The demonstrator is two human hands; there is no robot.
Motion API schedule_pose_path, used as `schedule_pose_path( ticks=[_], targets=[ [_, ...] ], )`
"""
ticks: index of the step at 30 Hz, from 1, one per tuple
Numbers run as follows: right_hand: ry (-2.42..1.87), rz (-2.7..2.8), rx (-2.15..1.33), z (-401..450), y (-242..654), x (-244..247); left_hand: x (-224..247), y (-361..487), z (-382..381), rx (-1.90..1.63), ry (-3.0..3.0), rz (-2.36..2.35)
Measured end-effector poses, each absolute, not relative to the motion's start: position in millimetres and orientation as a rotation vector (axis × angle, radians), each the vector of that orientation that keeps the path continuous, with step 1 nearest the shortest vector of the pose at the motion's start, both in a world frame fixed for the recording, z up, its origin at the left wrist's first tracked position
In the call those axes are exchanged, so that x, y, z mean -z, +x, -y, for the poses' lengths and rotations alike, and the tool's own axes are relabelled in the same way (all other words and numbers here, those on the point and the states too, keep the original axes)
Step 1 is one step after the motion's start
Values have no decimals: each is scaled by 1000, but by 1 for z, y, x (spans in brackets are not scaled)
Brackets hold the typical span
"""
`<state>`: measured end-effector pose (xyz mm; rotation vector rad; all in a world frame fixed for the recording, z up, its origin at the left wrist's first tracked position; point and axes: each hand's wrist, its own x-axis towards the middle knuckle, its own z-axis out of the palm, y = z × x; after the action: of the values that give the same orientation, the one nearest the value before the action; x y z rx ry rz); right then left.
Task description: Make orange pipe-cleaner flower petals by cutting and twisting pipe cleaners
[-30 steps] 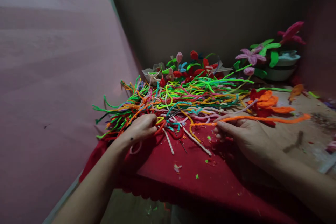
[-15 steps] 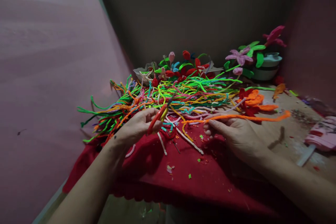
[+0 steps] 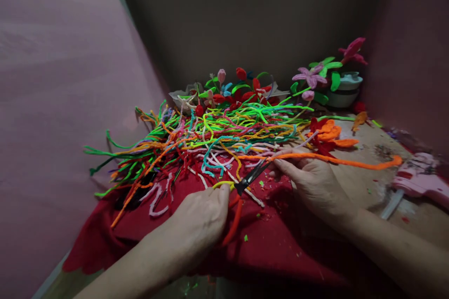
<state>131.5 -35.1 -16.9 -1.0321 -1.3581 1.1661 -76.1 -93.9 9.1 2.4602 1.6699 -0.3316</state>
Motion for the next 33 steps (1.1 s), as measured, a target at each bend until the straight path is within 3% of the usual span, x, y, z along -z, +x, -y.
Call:
schedule_pose_path(
  ticks=[13,24,33],
  targets=[
    [-1001,1452,-1075,39,132,18,-1,-75,93,412,2502,-1738],
    [-942,1112,-1485,34,131,23,-4,-65,91,471,2443,-1758],
    [-930,1054,-1602,34,131,23,0,-64,96,394,2599,-1756]
  ],
)
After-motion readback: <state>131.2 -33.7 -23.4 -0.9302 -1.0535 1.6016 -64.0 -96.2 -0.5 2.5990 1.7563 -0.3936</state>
